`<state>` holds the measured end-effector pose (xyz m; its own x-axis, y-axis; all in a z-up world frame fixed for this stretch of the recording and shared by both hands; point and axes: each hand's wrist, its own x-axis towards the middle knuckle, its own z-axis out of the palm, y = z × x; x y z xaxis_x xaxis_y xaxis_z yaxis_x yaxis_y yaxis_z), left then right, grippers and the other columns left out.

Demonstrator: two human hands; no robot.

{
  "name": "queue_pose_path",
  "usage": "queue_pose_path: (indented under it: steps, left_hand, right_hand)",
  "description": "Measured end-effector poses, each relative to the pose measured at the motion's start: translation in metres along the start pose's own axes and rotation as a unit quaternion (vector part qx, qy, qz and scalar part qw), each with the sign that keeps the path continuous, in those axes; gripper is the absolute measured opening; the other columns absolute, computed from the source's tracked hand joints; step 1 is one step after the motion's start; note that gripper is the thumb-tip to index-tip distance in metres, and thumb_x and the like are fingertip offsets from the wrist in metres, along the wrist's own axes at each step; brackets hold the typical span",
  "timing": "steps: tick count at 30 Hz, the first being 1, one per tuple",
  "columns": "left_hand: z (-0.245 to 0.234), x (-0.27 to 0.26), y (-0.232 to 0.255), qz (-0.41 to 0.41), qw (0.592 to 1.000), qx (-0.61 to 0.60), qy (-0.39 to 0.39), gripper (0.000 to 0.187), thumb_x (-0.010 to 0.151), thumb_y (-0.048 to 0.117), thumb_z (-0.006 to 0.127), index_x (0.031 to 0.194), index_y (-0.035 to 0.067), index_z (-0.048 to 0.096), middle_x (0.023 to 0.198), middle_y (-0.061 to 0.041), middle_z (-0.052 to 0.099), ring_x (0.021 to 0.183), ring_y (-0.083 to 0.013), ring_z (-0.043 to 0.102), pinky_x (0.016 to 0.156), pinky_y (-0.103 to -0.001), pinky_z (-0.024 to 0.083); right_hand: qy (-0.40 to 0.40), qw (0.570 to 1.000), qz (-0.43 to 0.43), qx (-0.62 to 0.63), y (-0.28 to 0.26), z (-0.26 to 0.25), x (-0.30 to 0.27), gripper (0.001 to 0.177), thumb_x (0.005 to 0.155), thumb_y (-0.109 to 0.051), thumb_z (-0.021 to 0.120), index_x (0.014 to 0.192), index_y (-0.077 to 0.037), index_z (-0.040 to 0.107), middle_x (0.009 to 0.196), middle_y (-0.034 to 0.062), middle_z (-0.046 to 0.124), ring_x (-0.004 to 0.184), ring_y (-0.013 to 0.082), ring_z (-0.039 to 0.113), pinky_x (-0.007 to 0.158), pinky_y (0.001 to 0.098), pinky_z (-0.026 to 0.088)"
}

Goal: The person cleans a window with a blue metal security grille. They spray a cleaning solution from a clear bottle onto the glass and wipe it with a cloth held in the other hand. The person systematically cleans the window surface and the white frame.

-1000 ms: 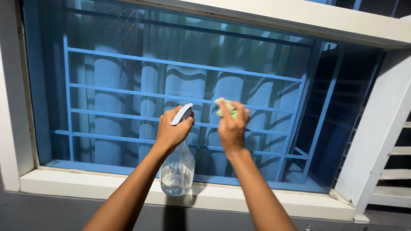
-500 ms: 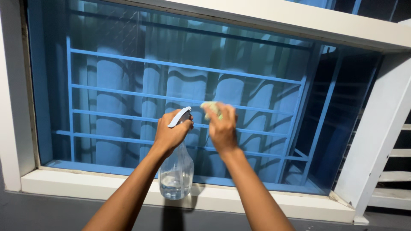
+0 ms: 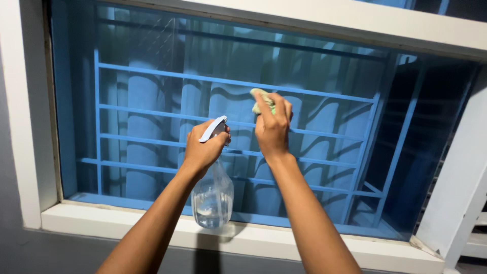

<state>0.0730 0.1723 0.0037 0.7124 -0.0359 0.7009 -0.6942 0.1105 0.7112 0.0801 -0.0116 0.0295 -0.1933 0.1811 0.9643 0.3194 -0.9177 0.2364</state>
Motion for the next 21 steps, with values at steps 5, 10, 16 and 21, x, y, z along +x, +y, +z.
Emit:
queue_pose_path:
  steps: [5,10,16,21]
  left_hand:
    - [0.001,-0.011,-0.009,-0.040,0.999,-0.028,0.005,0.018,0.079,0.011,0.063,0.090,0.002,0.074,0.075,-0.005,0.074,0.066,-0.0113,0.065,0.058,-0.029,0.050]
    - [0.010,-0.034,-0.024,0.009,0.999,0.040,0.018,0.019,0.075,0.012,0.068,0.089,0.002,0.074,0.073,-0.006,0.074,0.068,-0.0129,0.068,0.064,-0.030,0.053]
    - [0.011,-0.050,-0.028,-0.013,0.999,0.051,0.007,0.019,0.076,0.014,0.068,0.090,0.003,0.074,0.073,-0.007,0.072,0.068,-0.0147,0.065,0.064,-0.032,0.052]
    - [0.015,-0.042,-0.029,0.015,0.997,0.072,0.025,0.019,0.076,0.015,0.070,0.091,0.004,0.074,0.071,-0.008,0.071,0.066,-0.0159,0.065,0.063,-0.033,0.053]
  right_hand:
    - [-0.146,0.982,-0.089,0.076,-0.005,-0.023,-0.039,0.052,0.074,0.009,0.066,0.120,-0.013,0.074,0.125,0.0131,0.064,0.119,0.0365,0.057,0.101,0.0483,0.046]
    - [-0.210,0.966,-0.085,0.124,-0.012,-0.055,-0.096,0.046,0.079,0.006,0.069,0.120,-0.014,0.073,0.121,0.0085,0.065,0.117,0.0331,0.061,0.101,0.0464,0.047]
    - [-0.210,0.965,-0.124,0.091,0.013,-0.092,-0.134,0.043,0.077,0.004,0.070,0.117,-0.014,0.073,0.121,0.0110,0.065,0.116,0.0353,0.061,0.099,0.0468,0.047]
    - [-0.106,0.994,-0.033,-0.007,0.035,-0.083,-0.107,0.052,0.077,0.012,0.063,0.122,-0.012,0.074,0.126,0.0175,0.063,0.117,0.0402,0.058,0.104,0.0470,0.049]
